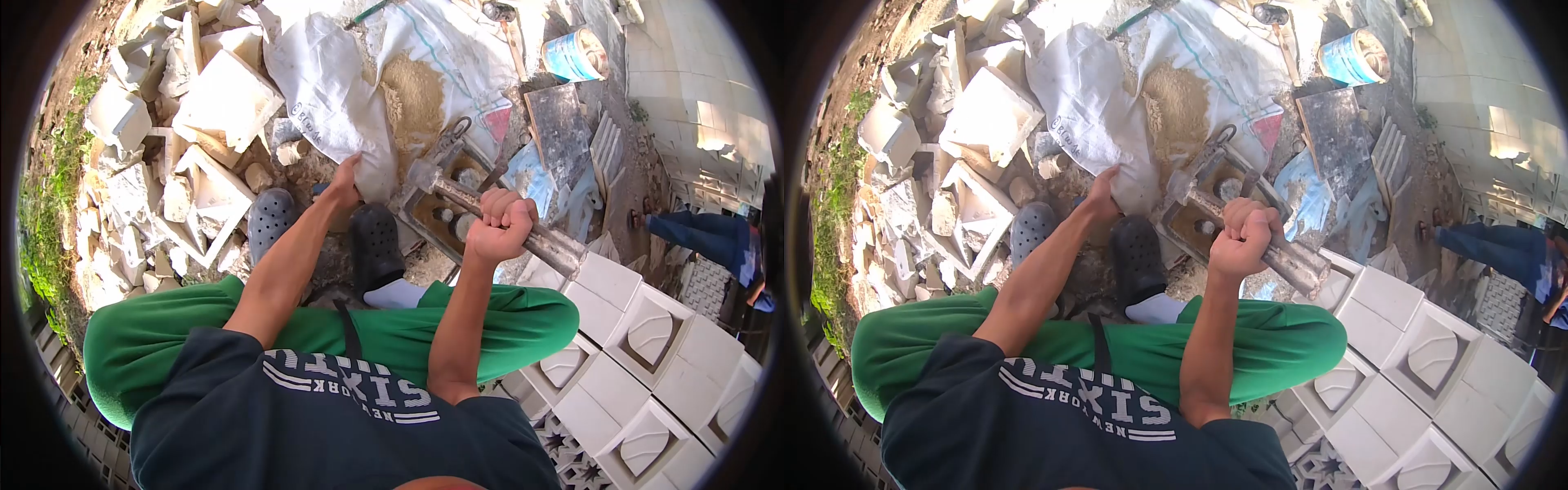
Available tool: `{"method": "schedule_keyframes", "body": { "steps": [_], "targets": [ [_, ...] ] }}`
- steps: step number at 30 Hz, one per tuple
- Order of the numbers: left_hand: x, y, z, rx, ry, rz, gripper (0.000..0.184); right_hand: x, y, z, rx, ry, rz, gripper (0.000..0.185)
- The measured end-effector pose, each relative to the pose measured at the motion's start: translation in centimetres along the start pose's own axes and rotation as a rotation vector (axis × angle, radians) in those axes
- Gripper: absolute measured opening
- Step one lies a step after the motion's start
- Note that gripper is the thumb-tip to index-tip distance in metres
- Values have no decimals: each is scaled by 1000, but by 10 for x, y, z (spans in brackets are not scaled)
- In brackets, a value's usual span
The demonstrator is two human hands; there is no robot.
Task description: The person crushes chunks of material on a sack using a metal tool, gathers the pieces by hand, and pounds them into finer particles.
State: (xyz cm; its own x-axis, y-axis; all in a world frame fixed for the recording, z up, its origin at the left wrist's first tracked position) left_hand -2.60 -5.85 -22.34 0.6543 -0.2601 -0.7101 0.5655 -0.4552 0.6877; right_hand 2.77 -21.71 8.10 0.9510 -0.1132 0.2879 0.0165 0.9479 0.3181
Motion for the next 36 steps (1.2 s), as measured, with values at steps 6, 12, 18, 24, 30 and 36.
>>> {"method": "schedule_keyframes", "body": {
  "steps": [6,12,18,24,30,36],
  "targets": [
    [2,2,-3,-225,5,94,50,-2,1,-4,-11,17,-3,26],
    [-38,-25,-46,367,774,-834,52,-6,-1,-11,56,0,15,23],
    [-16,94,-56,1676,1171,-296,33,-7,0,-16,55,35,-18,23],
    [52,94,-47,1912,896,-244,22,-7,1,-13,38,36,-21,24],
    [80,82,-49,1987,936,-158,19,-5,-1,-17,43,42,-38,24],
    [84,91,-71,1847,840,-201,16,-3,-2,-22,49,53,-16,23]
  ]
}}
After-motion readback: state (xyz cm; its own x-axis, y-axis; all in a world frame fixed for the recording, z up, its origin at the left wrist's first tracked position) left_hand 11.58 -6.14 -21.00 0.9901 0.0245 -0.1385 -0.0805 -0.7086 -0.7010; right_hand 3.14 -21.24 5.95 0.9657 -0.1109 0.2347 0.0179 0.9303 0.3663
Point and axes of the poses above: each hand's wrist, its own x-axis towards the middle knuckle, its own y-axis out of the palm, z = x × y, the point moved 7 cm from there along x, towards the middle knuckle
